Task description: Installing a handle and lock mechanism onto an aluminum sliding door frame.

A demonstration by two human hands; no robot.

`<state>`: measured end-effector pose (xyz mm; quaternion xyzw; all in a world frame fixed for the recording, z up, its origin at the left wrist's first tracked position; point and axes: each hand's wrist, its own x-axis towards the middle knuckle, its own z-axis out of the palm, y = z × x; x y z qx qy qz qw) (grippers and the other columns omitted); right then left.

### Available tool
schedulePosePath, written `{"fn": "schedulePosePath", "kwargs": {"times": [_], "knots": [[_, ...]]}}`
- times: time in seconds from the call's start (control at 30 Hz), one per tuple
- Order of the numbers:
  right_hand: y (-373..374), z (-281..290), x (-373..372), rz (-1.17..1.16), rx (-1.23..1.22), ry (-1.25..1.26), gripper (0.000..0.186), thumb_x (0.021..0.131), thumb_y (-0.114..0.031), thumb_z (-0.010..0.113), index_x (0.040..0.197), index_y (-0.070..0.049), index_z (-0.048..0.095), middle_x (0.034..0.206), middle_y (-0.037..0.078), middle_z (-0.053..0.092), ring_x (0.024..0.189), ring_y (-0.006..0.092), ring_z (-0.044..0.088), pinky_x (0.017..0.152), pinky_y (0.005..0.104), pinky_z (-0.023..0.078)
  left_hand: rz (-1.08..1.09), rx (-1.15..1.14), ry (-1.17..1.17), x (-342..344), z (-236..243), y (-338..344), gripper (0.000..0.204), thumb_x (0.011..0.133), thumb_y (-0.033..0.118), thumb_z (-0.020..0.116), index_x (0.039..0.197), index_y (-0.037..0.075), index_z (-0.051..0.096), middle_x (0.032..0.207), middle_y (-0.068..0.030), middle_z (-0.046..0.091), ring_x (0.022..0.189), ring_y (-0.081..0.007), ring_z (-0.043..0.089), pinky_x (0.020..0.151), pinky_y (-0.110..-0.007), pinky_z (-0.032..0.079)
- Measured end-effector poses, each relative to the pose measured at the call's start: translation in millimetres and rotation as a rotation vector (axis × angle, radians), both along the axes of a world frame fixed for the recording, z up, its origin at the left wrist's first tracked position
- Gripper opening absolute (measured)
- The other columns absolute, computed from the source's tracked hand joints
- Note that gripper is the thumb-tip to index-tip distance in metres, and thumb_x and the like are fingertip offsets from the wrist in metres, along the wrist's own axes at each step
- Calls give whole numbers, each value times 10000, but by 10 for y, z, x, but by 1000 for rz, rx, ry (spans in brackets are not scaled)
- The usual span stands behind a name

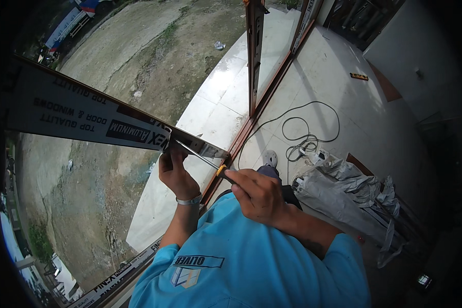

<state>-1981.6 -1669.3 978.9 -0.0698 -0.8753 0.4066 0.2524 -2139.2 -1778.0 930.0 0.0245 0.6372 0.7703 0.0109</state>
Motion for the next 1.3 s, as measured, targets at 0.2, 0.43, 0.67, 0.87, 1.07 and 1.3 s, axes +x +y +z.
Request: {"fn": "schedulePosePath", "kwargs": {"times": [0.2,0.43,0.67,0.87,1.07,1.3], "knots": [[-25,-53,-16,-31,17,2,295,830,-19,599,1125,-3,615,877,139,644,724,298,662,616,355,546,-269,-670,889,40,507,-26,196,731,-46,685,896,29,610,921,-108,634,845,-279,589,772,-363,469],[6,-63,-49,17,70,32,326,795,-13,634,1120,4,616,877,145,634,691,282,651,595,346,540,-790,-2412,1142,-522,1489,828,255,788,298,662,878,69,731,873,-80,676,894,-253,645,808,-345,469],[47,-276,-27,2,-14,88,331,759,-4,647,1089,0,631,894,155,618,639,248,630,545,319,524,-1312,-2837,287,-853,1454,1200,381,707,343,700,925,33,737,916,-128,715,868,-248,693,748,-337,538],[205,-432,93,39,47,148,306,791,-99,620,1087,-25,594,826,112,559,572,149,581,442,251,485,-1256,-2903,-62,-931,1393,1366,446,597,352,801,886,18,740,897,-152,716,831,-259,701,770,-342,540],[425,-384,57,96,47,73,317,783,-125,630,1084,-30,608,825,116,566,559,132,571,437,215,484,-1274,-2642,-182,-1189,1358,1227,572,536,323,839,976,-6,678,937,-171,691,877,-289,669,792,-362,518],[421,-356,37,155,15,27,330,799,-116,612,1122,-49,608,834,119,536,564,158,560,431,246,488,-1250,-2736,15,-1066,1286,1279,503,531,285,829,916,-12,698,980,-183,693,905,-284,680,813,-347,537]]}}
